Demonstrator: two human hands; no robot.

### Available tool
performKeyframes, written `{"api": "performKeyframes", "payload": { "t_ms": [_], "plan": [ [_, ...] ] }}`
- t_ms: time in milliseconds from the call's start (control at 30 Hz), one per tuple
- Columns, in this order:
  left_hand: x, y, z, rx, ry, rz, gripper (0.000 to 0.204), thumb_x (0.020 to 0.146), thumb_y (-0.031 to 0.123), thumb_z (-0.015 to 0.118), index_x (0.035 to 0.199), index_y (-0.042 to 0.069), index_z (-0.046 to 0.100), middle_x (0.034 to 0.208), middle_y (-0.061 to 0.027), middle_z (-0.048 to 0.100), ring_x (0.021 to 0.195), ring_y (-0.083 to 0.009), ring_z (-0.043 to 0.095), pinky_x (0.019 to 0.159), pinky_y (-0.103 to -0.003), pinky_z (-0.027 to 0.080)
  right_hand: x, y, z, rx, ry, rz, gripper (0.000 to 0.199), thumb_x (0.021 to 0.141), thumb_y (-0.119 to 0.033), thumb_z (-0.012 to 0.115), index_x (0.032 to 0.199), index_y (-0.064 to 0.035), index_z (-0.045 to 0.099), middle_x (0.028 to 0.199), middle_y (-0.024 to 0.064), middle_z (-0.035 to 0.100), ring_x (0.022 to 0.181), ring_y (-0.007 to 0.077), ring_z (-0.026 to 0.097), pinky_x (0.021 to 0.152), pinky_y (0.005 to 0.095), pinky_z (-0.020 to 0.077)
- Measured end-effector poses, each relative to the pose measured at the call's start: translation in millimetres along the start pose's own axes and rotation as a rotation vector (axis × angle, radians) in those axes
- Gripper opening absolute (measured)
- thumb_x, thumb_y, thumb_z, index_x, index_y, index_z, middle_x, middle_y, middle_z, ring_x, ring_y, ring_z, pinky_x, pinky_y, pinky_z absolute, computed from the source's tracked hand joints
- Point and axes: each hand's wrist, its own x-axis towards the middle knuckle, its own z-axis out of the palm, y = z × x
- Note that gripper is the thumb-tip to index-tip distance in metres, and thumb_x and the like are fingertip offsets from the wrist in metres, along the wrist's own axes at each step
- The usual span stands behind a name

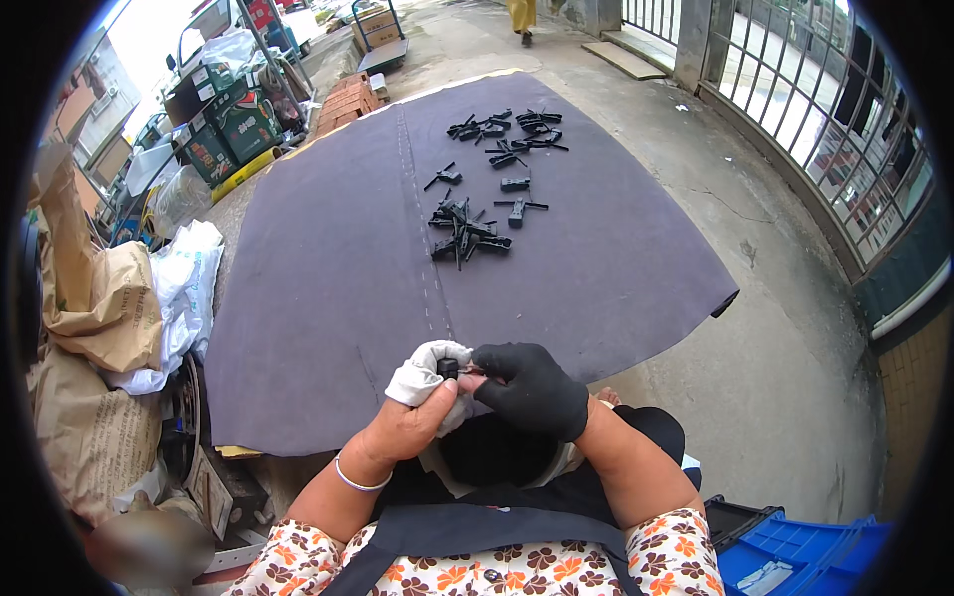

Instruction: Assembling small black plastic components by hand at a workstation.

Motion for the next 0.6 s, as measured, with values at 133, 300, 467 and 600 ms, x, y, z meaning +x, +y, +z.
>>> {"api": "performKeyframes", "payload": {
  "t_ms": [133,300,467,600],
  "plan": [
    [2.2,-4.1,-1.9,0.146,0.060,0.005,0.029,0.087,0.000,0.043,0.116,-0.003,0.042,0.072,-0.0024,0.051,0.056,-0.0069,0.045,0.053,-0.022,0.039,-2.3,-2.0,1.0,-0.090,-0.010,-0.058,0.019,0.086,-0.019,0.056,0.093,-0.0020,0.064,0.074,0.0176,0.061,0.064,0.0275,0.060,0.060,0.0348,0.0453],
    [-0.5,-3.5,6.0,0.629,0.160,0.291,0.024,0.080,-0.003,0.048,0.103,-0.005,0.051,0.091,-0.0122,0.055,0.079,-0.0207,0.057,0.073,-0.029,0.046,-1.6,1.7,7.0,-0.116,-0.031,-0.021,0.021,0.089,-0.020,0.052,0.096,-0.0026,0.063,0.080,0.0215,0.061,0.075,0.0373,0.060,0.065,0.0367,0.0464],
    [-16.3,14.6,9.7,0.744,0.148,0.338,0.026,0.079,0.001,0.053,0.105,-0.005,0.052,0.092,-0.0160,0.058,0.080,-0.0264,0.060,0.074,-0.031,0.048,-3.3,2.3,0.9,-0.029,-0.167,-0.044,0.022,0.088,-0.020,0.054,0.092,0.0002,0.063,0.071,0.0140,0.062,0.062,0.0186,0.057,0.063,0.0325,0.0451],
    [-9.7,56.7,-9.3,0.993,-0.262,0.031,0.036,0.084,0.028,0.057,0.109,0.002,0.056,0.096,-0.0208,0.062,0.088,-0.0383,0.060,0.076,-0.041,0.048,-6.3,-1.0,-28.0,-0.024,-0.347,0.085,0.025,0.088,-0.021,0.054,0.081,0.0017,0.060,0.063,0.0067,0.057,0.060,0.0130,0.050,0.061,0.0318,0.0422]
  ]
}}
